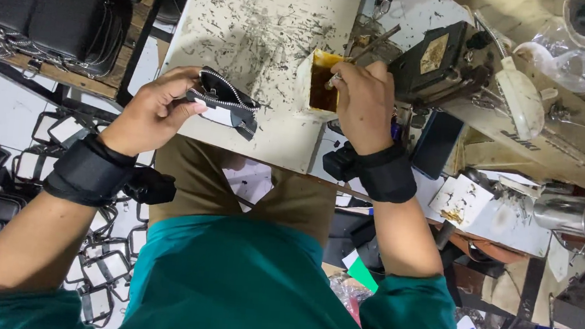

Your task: Applying adhesive to the edges of small leather components using a manual applicator stick

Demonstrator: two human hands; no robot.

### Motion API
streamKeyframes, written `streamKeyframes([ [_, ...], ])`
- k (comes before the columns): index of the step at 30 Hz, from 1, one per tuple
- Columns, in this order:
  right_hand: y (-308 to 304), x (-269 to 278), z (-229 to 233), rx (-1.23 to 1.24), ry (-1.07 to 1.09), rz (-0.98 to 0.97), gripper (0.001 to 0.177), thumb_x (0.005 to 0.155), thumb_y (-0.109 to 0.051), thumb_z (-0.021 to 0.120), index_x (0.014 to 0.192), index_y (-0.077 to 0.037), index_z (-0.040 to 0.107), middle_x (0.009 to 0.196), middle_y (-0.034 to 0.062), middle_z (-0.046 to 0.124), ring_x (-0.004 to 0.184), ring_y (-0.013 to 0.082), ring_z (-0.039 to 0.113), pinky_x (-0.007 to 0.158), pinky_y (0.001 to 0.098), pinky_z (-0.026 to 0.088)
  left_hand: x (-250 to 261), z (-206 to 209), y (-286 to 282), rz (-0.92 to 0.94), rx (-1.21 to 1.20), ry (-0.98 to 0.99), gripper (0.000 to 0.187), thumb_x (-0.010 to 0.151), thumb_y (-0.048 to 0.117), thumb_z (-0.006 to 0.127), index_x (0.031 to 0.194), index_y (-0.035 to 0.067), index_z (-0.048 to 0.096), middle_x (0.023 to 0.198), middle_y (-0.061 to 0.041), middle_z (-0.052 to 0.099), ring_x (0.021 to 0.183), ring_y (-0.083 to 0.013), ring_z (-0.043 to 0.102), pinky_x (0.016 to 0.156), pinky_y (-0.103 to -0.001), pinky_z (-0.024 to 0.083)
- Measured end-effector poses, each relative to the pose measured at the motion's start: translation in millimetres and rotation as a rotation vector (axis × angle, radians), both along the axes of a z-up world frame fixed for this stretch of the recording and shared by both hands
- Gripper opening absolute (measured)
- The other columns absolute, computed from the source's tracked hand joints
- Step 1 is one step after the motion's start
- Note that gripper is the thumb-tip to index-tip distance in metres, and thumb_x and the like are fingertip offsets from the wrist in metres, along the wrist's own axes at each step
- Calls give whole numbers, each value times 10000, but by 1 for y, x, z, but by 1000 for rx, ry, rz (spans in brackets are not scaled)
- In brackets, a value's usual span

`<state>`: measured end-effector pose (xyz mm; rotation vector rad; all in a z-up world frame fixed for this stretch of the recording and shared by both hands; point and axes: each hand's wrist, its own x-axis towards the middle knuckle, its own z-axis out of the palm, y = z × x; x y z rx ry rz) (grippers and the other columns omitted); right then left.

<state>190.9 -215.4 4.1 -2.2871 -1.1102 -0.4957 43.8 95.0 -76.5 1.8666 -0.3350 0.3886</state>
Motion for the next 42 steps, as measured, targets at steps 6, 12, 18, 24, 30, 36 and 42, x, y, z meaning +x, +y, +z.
streamKeyframes([
  [6,-27,22,-8,-133,211,-75,118,988,-117,746,1106,-113,735,803,125,670,836,379,590,777,472,465,0,4,1,1,9,18,74,985,-56,667,1040,-101,649,1245,-296,642,1205,-506,624,1033,-549,466],
  [12,-35,17,0,12,417,-92,124,1039,-132,714,1160,-135,740,833,132,590,833,337,609,799,402,483,2,19,-6,0,16,-9,95,983,-64,676,1058,-112,642,1234,-298,640,1193,-497,632,1035,-554,466],
  [18,-32,-45,75,-12,491,260,181,1058,93,642,1230,36,644,1157,165,717,1085,244,701,947,336,540,1,2,4,-51,199,-27,170,1067,78,612,998,-46,518,1418,-294,581,1339,-354,574,952,-403,435],
  [24,-2,-85,35,52,392,203,151,1066,-185,651,1124,-53,699,1149,107,735,1023,243,641,907,358,476,-1,15,-4,-84,139,-40,173,1073,30,568,1224,-37,617,1426,-238,571,1362,-408,535,1128,-481,428],
  [30,25,-79,-39,-84,193,180,252,1066,-106,497,1083,-28,736,1058,83,759,921,284,578,797,361,466,1,1,0,-66,177,-93,220,1108,142,533,1161,-59,605,1378,-265,594,1384,-427,514,1112,-496,434],
  [36,35,-72,-69,-64,157,254,195,1025,27,521,1156,84,653,1022,183,718,885,315,511,717,423,517,2,3,-2,-84,150,-114,291,1124,197,487,1182,-63,603,1327,-265,606,1346,-425,534,1079,-496,457],
  [42,41,-75,-60,-175,34,274,223,1085,-77,545,887,25,538,826,154,626,845,295,469,721,403,414,1,8,-4,-70,164,-113,272,1121,153,472,1123,-96,583,1300,-290,609,1340,-435,530,1079,-489,451],
])
